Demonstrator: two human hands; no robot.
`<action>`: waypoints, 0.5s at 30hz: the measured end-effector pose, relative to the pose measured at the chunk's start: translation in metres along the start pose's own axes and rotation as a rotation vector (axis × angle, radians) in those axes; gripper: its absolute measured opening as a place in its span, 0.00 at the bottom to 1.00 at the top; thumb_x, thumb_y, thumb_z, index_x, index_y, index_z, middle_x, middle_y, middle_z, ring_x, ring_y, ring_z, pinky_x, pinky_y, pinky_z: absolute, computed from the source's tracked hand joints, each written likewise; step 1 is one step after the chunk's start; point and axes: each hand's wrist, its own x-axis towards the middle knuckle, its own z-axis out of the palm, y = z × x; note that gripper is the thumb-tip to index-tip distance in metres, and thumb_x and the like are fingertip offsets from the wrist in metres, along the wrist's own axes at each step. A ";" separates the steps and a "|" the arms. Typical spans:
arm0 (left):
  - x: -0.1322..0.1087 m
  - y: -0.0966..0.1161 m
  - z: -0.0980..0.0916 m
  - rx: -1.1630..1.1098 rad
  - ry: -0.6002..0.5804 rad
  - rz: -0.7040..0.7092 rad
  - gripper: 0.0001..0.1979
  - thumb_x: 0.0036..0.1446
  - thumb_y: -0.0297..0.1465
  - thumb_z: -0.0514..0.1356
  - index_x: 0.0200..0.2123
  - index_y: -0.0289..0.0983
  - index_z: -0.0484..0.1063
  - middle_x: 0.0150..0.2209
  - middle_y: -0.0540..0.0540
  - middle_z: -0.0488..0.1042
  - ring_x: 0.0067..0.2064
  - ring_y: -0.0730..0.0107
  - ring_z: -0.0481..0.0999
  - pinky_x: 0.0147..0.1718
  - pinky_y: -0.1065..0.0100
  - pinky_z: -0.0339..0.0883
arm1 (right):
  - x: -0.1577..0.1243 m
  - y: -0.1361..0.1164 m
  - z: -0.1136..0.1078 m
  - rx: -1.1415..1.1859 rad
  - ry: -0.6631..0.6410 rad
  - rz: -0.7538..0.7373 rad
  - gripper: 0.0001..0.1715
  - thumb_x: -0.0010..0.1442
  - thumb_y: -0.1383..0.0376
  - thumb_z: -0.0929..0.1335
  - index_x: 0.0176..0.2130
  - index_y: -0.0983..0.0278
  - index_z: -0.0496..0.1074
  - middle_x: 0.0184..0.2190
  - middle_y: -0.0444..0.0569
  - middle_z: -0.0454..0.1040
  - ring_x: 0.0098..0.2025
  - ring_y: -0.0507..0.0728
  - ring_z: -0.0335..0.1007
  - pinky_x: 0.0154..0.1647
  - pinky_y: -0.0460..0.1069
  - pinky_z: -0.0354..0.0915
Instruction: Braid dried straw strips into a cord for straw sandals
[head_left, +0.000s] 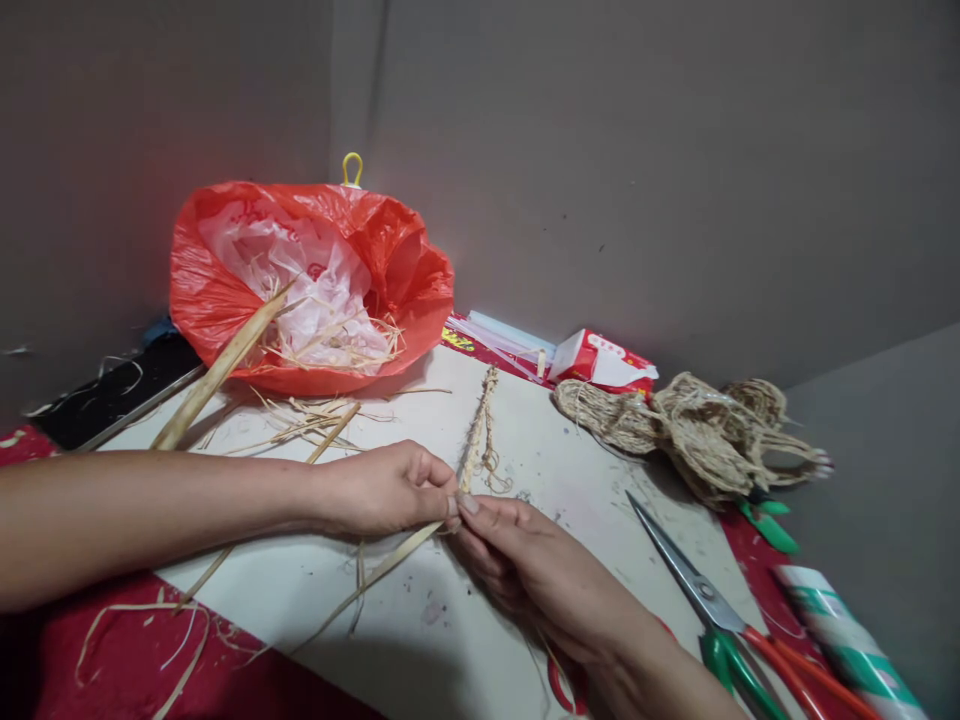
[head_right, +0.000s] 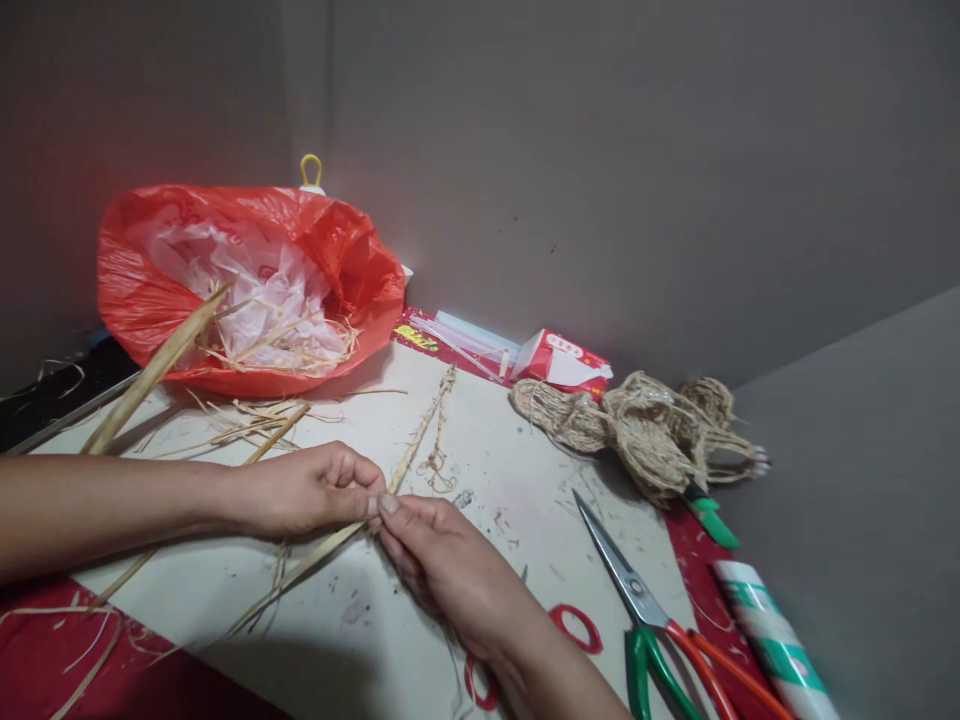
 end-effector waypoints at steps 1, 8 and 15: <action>0.000 0.002 0.000 0.001 -0.012 -0.013 0.17 0.51 0.42 0.61 0.25 0.33 0.66 0.20 0.53 0.65 0.22 0.80 0.57 0.22 0.75 0.52 | 0.000 -0.001 -0.002 0.014 -0.020 0.000 0.27 0.58 0.49 0.65 0.19 0.63 0.56 0.12 0.35 0.50 0.15 0.44 0.37 0.14 0.43 0.36; -0.006 0.015 -0.006 0.100 -0.073 -0.079 0.13 0.57 0.38 0.54 0.26 0.35 0.65 0.16 0.58 0.54 0.18 0.81 0.48 0.18 0.75 0.43 | 0.002 -0.001 -0.008 0.103 -0.067 0.010 0.26 0.55 0.51 0.69 0.18 0.63 0.56 0.11 0.33 0.49 0.13 0.43 0.36 0.13 0.43 0.35; -0.014 0.020 -0.003 0.574 0.148 0.016 0.13 0.55 0.32 0.51 0.20 0.35 0.62 0.18 0.55 0.58 0.22 0.79 0.55 0.21 0.75 0.48 | 0.003 0.005 0.007 0.185 0.120 0.003 0.22 0.53 0.53 0.70 0.19 0.65 0.64 0.09 0.33 0.49 0.12 0.43 0.36 0.13 0.43 0.34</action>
